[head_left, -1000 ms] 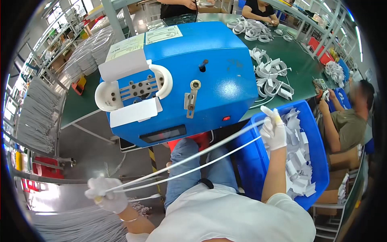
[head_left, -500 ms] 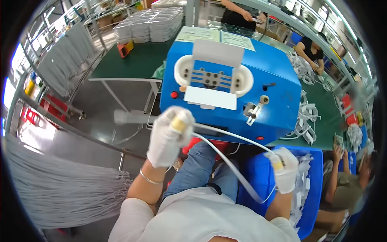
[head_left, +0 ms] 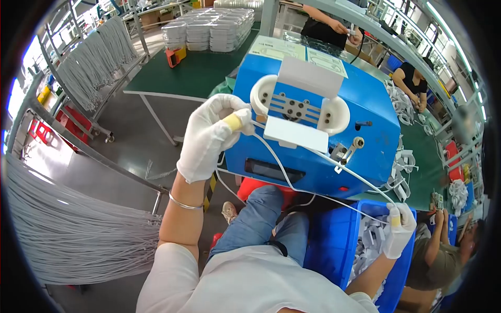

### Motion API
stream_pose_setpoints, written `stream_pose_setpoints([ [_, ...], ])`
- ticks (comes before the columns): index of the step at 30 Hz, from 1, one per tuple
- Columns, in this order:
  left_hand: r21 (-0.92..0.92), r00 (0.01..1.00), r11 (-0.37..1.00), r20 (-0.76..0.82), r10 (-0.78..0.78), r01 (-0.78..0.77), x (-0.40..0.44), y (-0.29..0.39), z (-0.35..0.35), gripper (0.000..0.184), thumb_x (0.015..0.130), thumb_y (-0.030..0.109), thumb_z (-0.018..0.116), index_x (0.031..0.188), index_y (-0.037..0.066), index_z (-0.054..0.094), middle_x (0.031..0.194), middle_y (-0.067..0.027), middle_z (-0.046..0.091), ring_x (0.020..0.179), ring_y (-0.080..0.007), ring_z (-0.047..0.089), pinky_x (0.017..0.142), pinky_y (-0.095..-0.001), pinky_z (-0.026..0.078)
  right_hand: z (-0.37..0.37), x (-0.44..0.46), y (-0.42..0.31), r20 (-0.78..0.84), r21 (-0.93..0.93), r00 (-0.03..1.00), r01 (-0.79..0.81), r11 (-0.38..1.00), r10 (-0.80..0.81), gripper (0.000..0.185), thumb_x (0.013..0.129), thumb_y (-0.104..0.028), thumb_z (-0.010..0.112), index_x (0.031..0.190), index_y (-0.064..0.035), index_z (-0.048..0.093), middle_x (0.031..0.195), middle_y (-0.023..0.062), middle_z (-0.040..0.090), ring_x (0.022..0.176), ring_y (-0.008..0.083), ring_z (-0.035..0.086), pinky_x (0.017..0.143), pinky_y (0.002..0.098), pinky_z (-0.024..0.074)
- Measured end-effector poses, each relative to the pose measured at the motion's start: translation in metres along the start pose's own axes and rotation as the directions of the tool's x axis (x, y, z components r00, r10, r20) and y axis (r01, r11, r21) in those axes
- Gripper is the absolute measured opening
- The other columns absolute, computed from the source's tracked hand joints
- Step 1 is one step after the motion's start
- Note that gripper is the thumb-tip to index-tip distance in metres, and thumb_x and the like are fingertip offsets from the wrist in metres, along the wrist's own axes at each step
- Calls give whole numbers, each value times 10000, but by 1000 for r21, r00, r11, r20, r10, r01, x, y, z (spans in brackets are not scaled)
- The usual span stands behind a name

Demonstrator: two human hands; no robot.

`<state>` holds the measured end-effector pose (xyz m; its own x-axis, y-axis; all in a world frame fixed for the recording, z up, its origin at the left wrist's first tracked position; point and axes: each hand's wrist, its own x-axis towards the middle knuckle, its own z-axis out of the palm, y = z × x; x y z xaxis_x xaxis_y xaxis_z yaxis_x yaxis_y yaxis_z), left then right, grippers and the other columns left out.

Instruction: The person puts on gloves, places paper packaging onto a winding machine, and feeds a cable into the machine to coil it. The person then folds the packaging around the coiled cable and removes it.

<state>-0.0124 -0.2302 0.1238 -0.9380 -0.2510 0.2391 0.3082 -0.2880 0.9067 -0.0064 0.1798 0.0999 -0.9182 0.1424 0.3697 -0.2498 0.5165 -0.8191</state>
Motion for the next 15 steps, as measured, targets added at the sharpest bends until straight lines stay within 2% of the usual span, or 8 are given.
stream_pose_setpoints([
  [1,8,1000,1000,0,15,-15,2,3,2,98,882,84,591,923,5,550,715,-74,608,440,3,363,400,-141,237,-2,4,3,30,-42,996,80,996,-78,137,886,-129,606,845,-4,643,706,-49,468,591,22,365,517,180,253],
  [4,52,997,998,-65,33,-30,7,0,11,94,876,65,594,927,1,548,746,-68,627,456,14,372,398,-138,233,5,8,2,-38,-37,998,42,998,-44,143,884,-136,613,849,-1,644,704,-47,472,593,21,363,519,182,253],
  [7,35,996,999,-90,24,-21,6,-3,12,98,892,64,593,949,-10,565,762,-86,651,487,4,420,418,-138,285,7,12,7,-28,-65,998,59,996,-61,167,887,-156,616,860,5,651,692,-48,472,591,26,367,521,184,250],
  [10,85,995,995,-85,-50,58,6,-3,11,86,902,57,576,927,-21,551,835,-115,663,659,-60,583,553,-162,437,4,16,15,2,-88,994,112,990,-112,179,893,-164,608,867,7,657,693,-44,489,584,29,368,519,186,251],
  [11,86,995,995,-83,-48,55,6,-3,13,86,902,57,576,927,-21,551,835,-115,663,659,-60,583,553,-162,437,4,17,15,33,-68,996,89,994,-87,180,891,-168,610,870,4,658,696,-43,497,581,28,368,518,187,254],
  [13,208,989,977,-127,75,-48,5,-6,19,79,905,55,572,920,-19,548,862,-117,662,759,-104,624,662,-198,495,-1,19,13,62,-56,997,59,997,-56,181,890,-172,612,874,2,660,698,-42,504,577,26,369,517,188,257],
  [14,205,990,978,-122,70,-44,5,-8,19,79,905,55,572,920,-19,548,862,-117,662,759,-104,624,662,-198,495,-3,23,11,40,-29,999,8,1000,-7,145,873,-139,619,863,-3,670,700,-27,522,577,32,370,519,197,259],
  [15,289,977,944,-94,191,-157,5,-13,18,76,904,57,579,932,-8,553,858,-116,664,739,-115,633,647,-176,496,-6,27,8,20,-4,999,-44,999,45,111,856,-105,627,853,-8,679,701,-12,540,576,39,371,521,205,260],
])
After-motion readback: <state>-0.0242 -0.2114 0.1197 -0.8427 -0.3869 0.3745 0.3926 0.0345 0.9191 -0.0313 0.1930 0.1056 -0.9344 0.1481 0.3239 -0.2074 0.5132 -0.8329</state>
